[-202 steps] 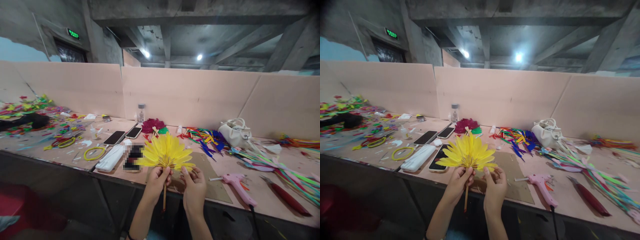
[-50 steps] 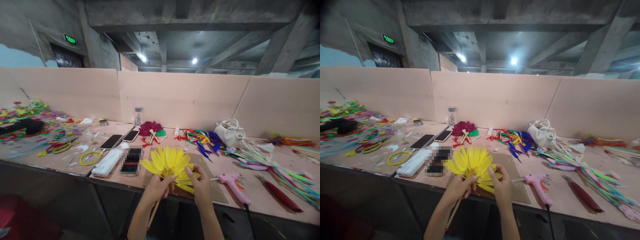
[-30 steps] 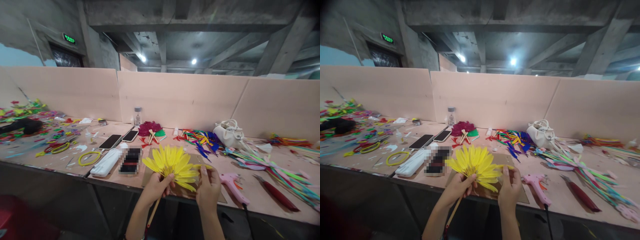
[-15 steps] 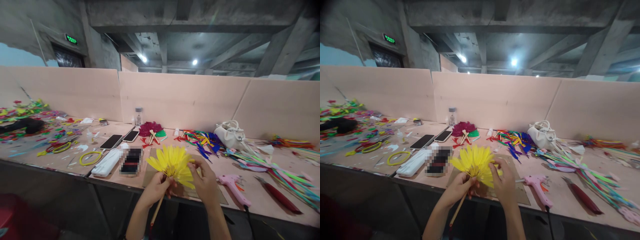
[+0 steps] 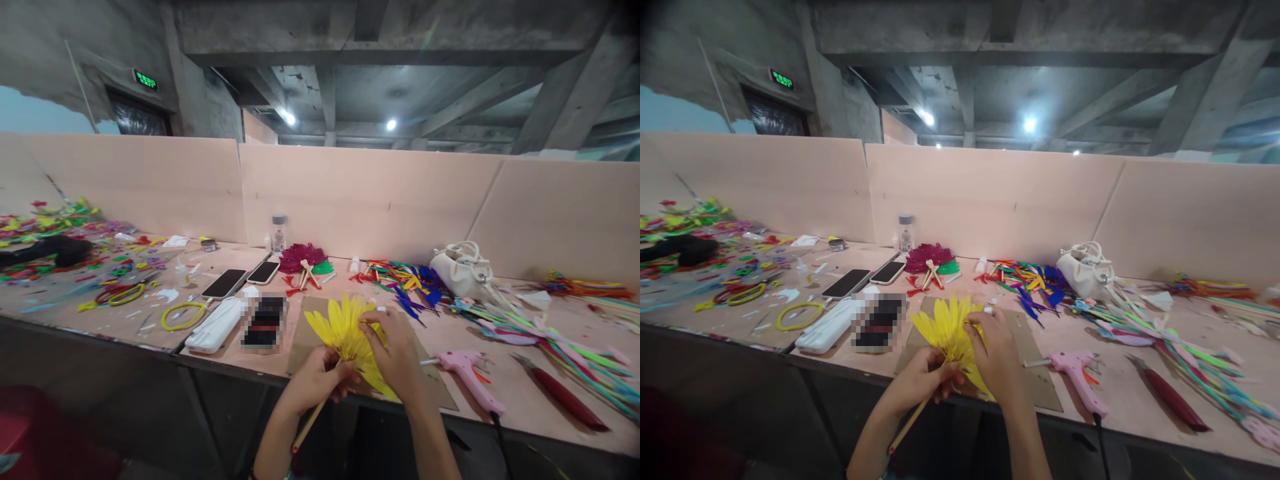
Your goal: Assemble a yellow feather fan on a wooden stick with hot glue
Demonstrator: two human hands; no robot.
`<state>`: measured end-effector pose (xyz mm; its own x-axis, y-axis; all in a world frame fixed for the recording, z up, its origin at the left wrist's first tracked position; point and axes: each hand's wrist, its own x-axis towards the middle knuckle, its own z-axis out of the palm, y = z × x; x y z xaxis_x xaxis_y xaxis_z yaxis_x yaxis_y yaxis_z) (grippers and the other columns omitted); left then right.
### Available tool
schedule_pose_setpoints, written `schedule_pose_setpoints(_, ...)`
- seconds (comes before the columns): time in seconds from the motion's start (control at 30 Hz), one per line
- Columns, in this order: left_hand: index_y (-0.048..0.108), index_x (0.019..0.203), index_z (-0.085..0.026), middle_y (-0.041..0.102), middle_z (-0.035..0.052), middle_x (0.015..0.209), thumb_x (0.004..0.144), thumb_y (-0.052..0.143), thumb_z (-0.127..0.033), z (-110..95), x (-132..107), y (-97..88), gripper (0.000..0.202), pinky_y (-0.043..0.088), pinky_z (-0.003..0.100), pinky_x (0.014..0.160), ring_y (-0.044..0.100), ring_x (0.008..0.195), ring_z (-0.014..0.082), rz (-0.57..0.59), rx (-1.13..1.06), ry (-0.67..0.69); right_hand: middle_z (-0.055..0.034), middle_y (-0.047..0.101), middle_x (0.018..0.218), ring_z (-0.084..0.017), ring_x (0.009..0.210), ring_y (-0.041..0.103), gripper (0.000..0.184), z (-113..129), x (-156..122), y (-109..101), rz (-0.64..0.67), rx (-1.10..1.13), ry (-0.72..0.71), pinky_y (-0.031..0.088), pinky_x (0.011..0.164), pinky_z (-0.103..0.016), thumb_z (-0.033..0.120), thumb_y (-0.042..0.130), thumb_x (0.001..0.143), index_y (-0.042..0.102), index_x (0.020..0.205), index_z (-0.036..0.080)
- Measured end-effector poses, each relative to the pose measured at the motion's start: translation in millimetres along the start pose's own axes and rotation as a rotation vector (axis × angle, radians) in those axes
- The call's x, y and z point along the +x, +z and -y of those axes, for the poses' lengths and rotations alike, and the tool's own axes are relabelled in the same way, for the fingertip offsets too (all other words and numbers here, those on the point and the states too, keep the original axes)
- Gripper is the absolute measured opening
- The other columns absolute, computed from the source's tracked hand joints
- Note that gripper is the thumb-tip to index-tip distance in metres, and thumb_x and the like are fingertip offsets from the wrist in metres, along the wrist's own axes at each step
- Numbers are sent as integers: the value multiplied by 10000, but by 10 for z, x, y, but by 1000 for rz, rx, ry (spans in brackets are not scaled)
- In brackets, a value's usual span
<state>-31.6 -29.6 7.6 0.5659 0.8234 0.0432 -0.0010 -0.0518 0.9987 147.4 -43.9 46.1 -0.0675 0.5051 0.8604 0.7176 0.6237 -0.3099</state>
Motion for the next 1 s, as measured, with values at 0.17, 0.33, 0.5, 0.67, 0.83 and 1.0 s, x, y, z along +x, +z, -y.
schedule_pose_setpoints(0.17,652,859,-127,719,52,807,863,648,-462,18,6,-6,335,394,174,417,540,499,79,7,16,0,-32,616,904,-224,889,538,82,18,38,-30,13,35,-8,415,757,-319,158,557,977,613,980,216)
schedule_pose_setpoints(0.33,675,858,-110,712,54,776,855,656,-485,-2,-3,-7,375,381,177,419,544,503,83,26,31,-2,-29,639,912,-232,944,523,100,21,50,5,65,51,-16,405,824,-332,125,559,978,616,988,205)
schedule_pose_setpoints(0.5,653,839,-110,719,79,785,847,594,-651,-57,-7,31,544,366,192,397,533,477,85,-12,14,-8,-42,652,929,-245,945,527,100,18,62,38,93,69,-13,415,827,-358,133,557,979,625,985,206)
schedule_pose_setpoints(0.67,630,849,-129,710,54,754,837,614,-651,-41,-10,41,522,365,189,399,533,481,87,-34,-1,-10,-28,675,925,-240,927,556,74,83,125,-34,113,111,-5,427,823,-360,170,582,978,631,958,222)
schedule_pose_setpoints(0.83,640,834,-129,711,52,775,803,681,-597,-18,-29,23,471,377,193,422,539,508,87,-18,10,3,-30,662,892,-230,927,550,116,164,270,-58,320,174,-38,446,775,-336,147,567,974,650,942,222)
schedule_pose_setpoints(1.0,629,857,-135,733,70,816,792,682,-633,-19,-31,26,504,382,207,433,553,517,96,-28,-15,12,-17,693,864,-240,922,536,143,188,363,40,427,185,-93,432,822,-366,109,575,957,662,932,220)
